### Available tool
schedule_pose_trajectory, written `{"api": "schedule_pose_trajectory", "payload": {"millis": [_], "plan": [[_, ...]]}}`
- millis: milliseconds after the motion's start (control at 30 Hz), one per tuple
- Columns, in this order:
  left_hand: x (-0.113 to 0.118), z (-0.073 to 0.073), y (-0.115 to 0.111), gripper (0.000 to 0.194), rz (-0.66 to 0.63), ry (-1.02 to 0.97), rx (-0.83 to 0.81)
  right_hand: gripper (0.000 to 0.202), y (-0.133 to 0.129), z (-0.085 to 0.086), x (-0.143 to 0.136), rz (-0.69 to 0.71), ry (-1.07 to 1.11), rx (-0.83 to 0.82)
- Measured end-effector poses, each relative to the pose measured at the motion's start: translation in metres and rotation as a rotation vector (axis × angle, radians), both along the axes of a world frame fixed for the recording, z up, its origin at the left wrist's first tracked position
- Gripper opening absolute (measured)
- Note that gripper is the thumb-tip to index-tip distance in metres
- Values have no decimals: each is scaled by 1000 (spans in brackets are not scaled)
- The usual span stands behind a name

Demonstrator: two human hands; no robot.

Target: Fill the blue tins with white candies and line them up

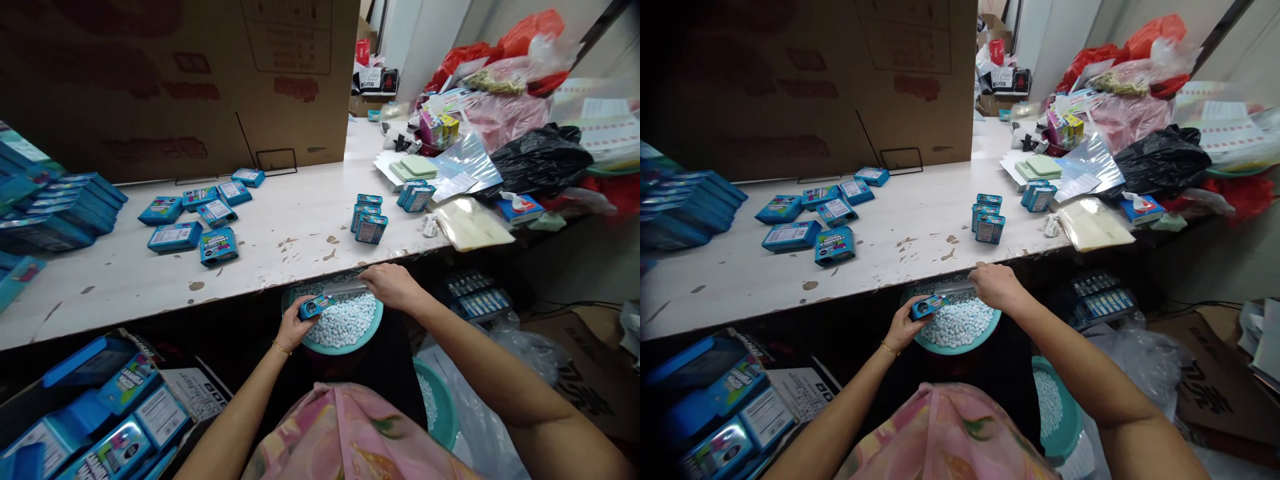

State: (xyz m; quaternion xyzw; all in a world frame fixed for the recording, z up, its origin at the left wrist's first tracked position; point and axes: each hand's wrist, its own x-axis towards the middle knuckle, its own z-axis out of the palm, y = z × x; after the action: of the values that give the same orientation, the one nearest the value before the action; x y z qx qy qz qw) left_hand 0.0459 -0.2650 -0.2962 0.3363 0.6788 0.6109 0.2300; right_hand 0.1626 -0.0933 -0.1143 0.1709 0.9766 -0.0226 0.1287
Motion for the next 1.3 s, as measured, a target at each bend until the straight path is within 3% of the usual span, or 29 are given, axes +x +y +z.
{"api": "schedule_pose_trajectory", "payload": {"millis": [133, 267, 467, 633, 700, 767, 867, 933, 1067, 1133, 1200, 1300], "plan": [[3, 4, -2, 41, -15, -26, 19, 33, 13, -19, 11, -105, 175, -219], [6, 7, 4, 43, -54, -45, 17, 45, 3, -38, 12, -99, 280, -297], [8, 9, 12, 46, 82, -160, 74, 20, -15, -48, 4, -136, 400, -312], [19, 5, 14, 49, 51, -325, 57, 23, -21, -59, -1, -93, 463, -458], [16, 1, 8, 48, 75, -277, -13, 28, -14, -65, 10, -111, 411, -414], [6, -5, -2, 47, 114, -205, -72, 30, -1, -73, 29, -157, 282, -257], [-9, -16, -19, 48, 154, -172, -109, 30, 17, -93, 58, -166, 47, -24], [-14, -22, -25, 50, 185, -181, -114, 30, 18, -113, 65, -144, -18, 21], [-9, -25, -24, 50, 198, -193, -131, 28, 2, -158, 47, -191, 45, -88], [-7, -22, -24, 49, 197, -190, -135, 27, -3, -172, 36, -255, 85, -209], [-8, -19, -27, 49, 201, -159, -142, 27, -2, -174, 33, -289, 128, -332], [-12, -14, -30, 47, 224, -90, -167, 29, 5, -151, 38, -270, 234, -413]]}}
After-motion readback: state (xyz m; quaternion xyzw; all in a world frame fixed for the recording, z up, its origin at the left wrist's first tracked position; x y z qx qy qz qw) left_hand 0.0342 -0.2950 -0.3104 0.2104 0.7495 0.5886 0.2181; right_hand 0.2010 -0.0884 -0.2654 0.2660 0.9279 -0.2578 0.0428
